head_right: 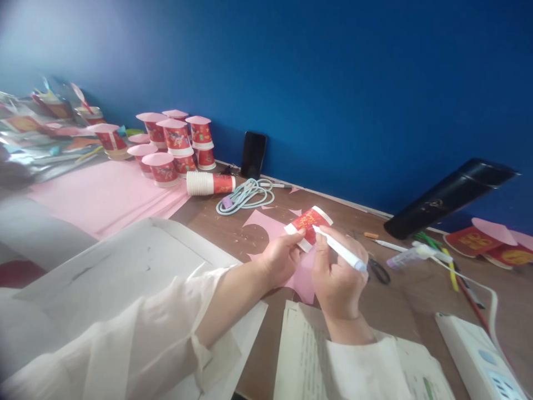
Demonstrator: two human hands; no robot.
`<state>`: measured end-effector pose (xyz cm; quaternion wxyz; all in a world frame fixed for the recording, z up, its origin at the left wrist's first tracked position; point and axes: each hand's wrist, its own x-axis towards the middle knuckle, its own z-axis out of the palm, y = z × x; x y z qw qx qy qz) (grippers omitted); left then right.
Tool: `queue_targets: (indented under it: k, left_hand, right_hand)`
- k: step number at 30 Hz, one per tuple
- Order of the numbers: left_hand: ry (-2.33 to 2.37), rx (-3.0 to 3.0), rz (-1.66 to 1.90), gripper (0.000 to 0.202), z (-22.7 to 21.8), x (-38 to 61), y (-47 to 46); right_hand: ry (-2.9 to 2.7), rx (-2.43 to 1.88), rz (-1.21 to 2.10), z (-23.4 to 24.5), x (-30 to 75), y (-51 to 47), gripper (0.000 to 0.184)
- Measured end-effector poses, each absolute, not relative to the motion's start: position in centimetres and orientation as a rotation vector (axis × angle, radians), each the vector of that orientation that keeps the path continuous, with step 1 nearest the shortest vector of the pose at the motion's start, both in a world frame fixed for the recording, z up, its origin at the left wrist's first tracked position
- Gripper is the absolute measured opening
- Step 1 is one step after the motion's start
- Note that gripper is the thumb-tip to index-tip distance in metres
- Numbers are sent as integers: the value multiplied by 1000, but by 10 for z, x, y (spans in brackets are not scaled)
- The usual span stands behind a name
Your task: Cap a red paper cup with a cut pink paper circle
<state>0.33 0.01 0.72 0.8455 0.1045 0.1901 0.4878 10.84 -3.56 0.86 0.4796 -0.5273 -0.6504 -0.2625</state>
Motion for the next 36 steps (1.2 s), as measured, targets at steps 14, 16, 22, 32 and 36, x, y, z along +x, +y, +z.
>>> queue_targets:
  k: [14,16,22,32,36]
  left_hand:
    - [429,132,958,8,2,4,7]
    - [411,123,962,10,1,5,8]
    - [397,115,957,13,3,4,7]
    - [373,128,972,16,10,1,3]
    - [366,150,967,19,10,1,3]
  right_hand:
    - [-1483,-1279,-638,11,113,-39,16]
    - [-1493,-1284,-630,11,114,-39,16]
    - [-1505,-1296,-624,9,115,-38,17]
    - [-1545,-1285,-668,8,113,-36,14]
    - [-1541,-1296,-677,8,113,-35,14]
